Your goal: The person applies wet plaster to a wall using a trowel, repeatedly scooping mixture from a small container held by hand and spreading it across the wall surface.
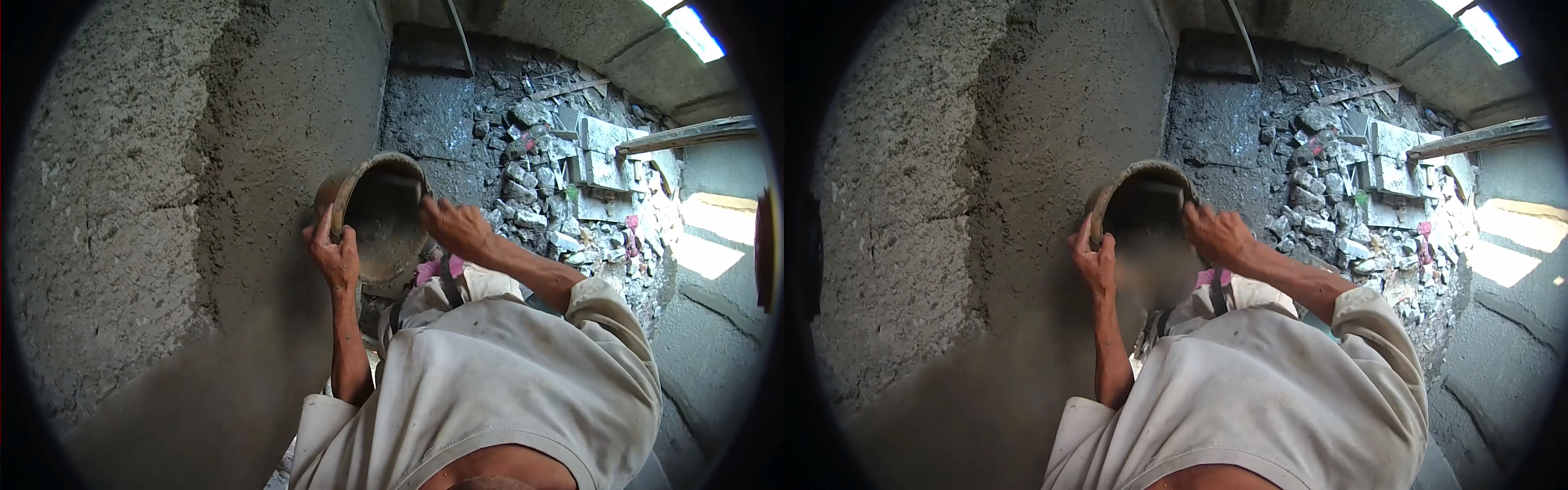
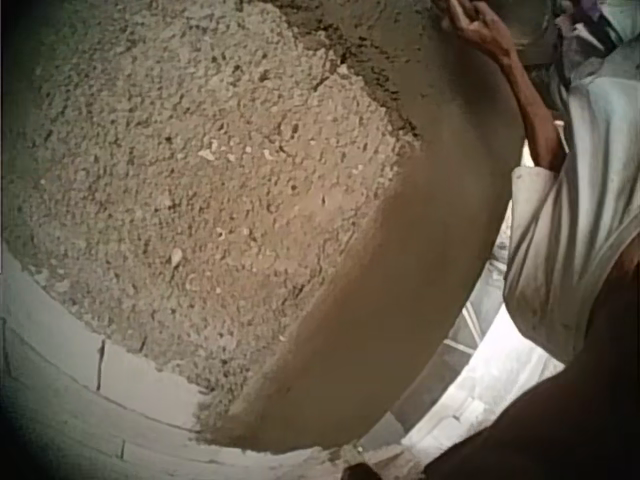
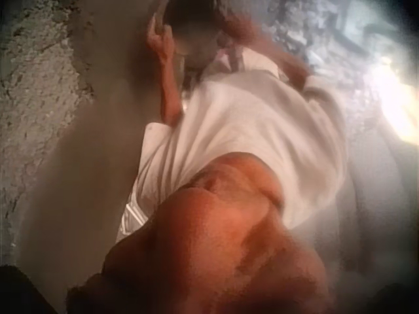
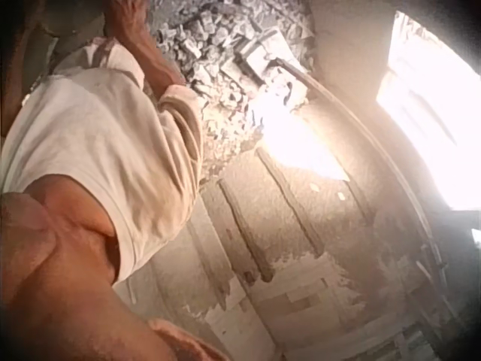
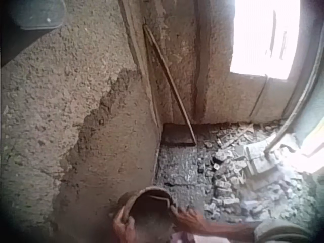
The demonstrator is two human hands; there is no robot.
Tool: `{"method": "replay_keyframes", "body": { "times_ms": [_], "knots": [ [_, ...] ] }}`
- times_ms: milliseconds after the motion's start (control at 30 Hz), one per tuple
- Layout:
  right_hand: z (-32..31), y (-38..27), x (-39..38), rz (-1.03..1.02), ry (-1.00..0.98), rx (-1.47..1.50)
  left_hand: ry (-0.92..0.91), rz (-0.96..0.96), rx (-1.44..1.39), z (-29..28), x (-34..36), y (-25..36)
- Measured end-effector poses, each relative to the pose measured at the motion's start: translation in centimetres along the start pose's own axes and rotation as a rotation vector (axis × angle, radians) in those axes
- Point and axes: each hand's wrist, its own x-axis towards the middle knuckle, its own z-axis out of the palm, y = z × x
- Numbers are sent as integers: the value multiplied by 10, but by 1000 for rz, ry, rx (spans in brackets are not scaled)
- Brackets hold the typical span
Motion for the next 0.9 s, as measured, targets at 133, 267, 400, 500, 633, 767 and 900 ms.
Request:
{"method": "replay_keyframes", "body": {
  "times_ms": [133, 267, 400, 500, 633, 767, 900],
  "knots": [
    [-15, 3, 14, 158, 82, -57, -12, 297, 31, 7, 3, 12],
    [-18, 35, 5, -88, -5, 285, -53, 194, -315, 13, 4, 43],
    [7, 61, -15, 222, -541, 1166, -194, 132, -354, 25, -2, 65],
    [28, 37, -19, 197, -562, 1479, -207, 182, -264, 26, 6, 36],
    [26, 31, -36, 200, -389, 1395, -112, 9, -372, 26, 6, 16],
    [31, 35, -33, 214, -310, 1471, -28, -122, -579, 33, 12, -7],
    [36, 26, -25, 239, -239, 1349, 47, -223, -672, 39, 15, -22]
  ]
}}
